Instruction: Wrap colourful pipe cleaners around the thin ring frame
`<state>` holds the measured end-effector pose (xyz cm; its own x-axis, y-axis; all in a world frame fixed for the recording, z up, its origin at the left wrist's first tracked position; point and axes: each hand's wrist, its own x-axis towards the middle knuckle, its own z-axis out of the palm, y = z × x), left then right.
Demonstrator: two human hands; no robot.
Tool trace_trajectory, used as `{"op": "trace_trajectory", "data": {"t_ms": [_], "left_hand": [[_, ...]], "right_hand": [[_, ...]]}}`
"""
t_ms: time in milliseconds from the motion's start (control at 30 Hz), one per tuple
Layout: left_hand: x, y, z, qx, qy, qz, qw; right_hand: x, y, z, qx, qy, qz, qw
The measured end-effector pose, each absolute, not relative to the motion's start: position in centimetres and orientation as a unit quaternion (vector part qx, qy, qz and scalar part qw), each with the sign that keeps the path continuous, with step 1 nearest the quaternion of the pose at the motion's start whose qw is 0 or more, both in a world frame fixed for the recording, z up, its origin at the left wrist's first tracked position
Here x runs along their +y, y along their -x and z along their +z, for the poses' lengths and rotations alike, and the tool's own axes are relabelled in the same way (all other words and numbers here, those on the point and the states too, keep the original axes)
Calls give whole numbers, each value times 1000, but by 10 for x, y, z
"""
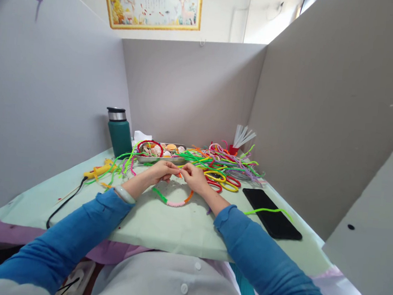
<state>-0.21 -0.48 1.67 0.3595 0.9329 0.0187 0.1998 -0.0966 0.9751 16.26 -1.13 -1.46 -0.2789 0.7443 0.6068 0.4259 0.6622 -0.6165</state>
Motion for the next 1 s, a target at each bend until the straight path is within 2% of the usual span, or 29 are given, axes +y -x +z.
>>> {"op": "trace_trajectory", "data": {"t_ms": [300,600,767,933,1000], "left_hand": [[-6,3,18,413,-646,367,526],[-4,-3,13,419,-717,386,402],[4,-2,7,431,-779,355,286],[5,0,7,422,-840,332,78],[4,0,8,417,-848,326,30]], "right_hand": [[-13,-163,-13,-785,370,191,458],[-10,-163,-13,-779,378,200,458],[-7,-163,-16,-783,386,190,450],[-6,-163,-17,-780,389,195,449],[-7,-163,-17,-779,387,199,451]]}}
